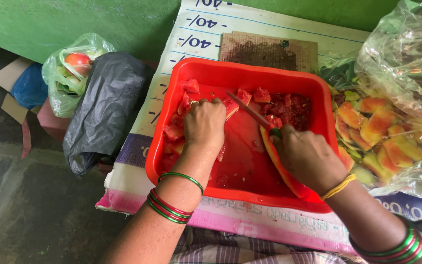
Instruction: The person chops a slice of watermelon into small pieces in a red container using a knife.
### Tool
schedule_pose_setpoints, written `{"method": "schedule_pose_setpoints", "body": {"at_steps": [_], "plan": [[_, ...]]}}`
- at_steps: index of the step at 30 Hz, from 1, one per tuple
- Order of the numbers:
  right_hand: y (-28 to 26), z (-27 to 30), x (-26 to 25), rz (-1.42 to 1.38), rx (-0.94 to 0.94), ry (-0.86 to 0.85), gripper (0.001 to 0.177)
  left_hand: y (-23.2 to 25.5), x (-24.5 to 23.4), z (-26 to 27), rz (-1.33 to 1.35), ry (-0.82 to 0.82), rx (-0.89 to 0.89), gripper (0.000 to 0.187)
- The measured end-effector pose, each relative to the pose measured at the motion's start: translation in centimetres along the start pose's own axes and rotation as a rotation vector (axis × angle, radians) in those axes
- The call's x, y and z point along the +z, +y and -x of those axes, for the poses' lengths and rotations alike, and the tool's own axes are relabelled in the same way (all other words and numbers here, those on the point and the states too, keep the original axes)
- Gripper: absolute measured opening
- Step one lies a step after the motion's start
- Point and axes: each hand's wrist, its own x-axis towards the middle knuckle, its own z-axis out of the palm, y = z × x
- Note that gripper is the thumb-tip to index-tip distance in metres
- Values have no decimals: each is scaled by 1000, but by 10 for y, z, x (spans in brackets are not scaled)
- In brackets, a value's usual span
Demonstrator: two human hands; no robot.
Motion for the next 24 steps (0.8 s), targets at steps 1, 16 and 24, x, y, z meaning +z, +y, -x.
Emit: {"method": "schedule_pose_setpoints", "body": {"at_steps": [1,16,24], "plan": [[-1,0,4,5,-34,15,33,0,0,-1,12,20,4,9],[-11,-4,31,25,-23,-3,36,-2,3,0,29,-38,-1,9],[-14,-20,43,100,-23,-159,38,-3,7,-1,40,-45,-9,8]]}}
